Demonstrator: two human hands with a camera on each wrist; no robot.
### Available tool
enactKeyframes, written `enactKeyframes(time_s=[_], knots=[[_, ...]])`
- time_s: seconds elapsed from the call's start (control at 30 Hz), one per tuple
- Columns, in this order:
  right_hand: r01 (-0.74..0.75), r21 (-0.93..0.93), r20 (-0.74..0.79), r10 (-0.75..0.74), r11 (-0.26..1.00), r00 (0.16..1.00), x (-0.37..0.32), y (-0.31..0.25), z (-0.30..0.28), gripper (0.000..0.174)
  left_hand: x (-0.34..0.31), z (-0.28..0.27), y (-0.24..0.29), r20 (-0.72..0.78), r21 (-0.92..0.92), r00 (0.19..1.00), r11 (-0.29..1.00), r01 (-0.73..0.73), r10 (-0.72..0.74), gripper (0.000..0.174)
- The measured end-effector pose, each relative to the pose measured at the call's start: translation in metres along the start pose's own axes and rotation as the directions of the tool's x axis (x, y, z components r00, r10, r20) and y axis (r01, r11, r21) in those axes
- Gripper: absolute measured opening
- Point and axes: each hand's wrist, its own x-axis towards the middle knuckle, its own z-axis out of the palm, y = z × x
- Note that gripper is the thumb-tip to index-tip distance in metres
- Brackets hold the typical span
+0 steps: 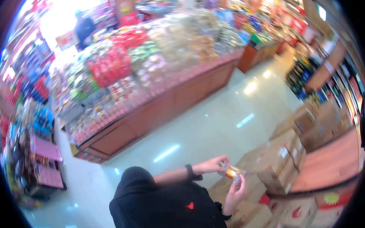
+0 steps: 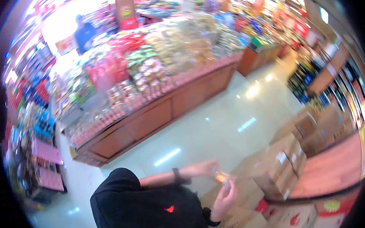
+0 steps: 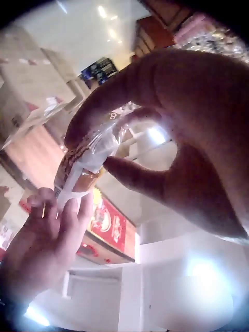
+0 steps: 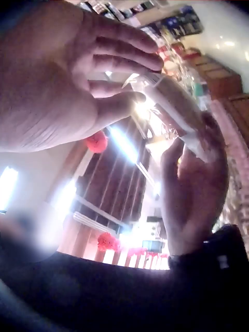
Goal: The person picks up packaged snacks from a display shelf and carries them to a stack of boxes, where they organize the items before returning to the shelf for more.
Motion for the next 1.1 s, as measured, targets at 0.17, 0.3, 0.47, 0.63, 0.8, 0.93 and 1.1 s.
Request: enactKeyframes(time_s=[0.17, 0.3, 0.47, 0.63, 0.8, 0.93, 1.1], knots=[[0.099, 0.107, 0.252, -0.123, 0.989, 0.960, 0.021, -0.034, 0.087, 0.048, -0.069, -0.084, 0.019, -0.247, -0.021, 0.961, 0.993, 0.119, -0.121, 0.036], [0.020, 0.182, 0.467, -0.104, 0.983, 0.878, 0.025, -0.085, 0.147, 0.055, -0.129, -0.126, 0.019, -0.428, -0.023, 0.904, 1.000, -0.013, 0.002, 0.034], [0.132, 0.122, 0.686, -0.179, 0.984, 0.705, 0.010, -0.138, 0.226, 0.062, -0.201, -0.158, 0.026, -0.642, -0.085, 0.764, 0.996, 0.011, -0.064, 0.034], [0.432, 0.185, 0.749, -0.411, 0.883, 0.520, 0.003, -0.163, 0.286, 0.056, -0.254, -0.176, 0.049, -0.803, -0.117, 0.587, 0.993, 0.016, -0.104, 0.035], [0.443, 0.223, 0.869, -0.383, 0.869, 0.314, 0.014, -0.192, 0.340, 0.046, -0.269, -0.203, 0.043, -0.895, -0.174, 0.427, 0.981, -0.080, -0.124, 0.033], [0.434, 0.303, 0.864, -0.437, 0.848, 0.250, 0.029, -0.211, 0.380, 0.040, -0.271, -0.240, 0.034, -0.920, -0.151, 0.369, 0.988, -0.018, -0.134, 0.036], [0.374, 0.401, 0.833, -0.503, 0.836, 0.230, 0.055, -0.211, 0.440, 0.035, -0.264, -0.286, 0.044, -0.931, -0.121, 0.333, 0.987, 0.106, -0.150, 0.039]])
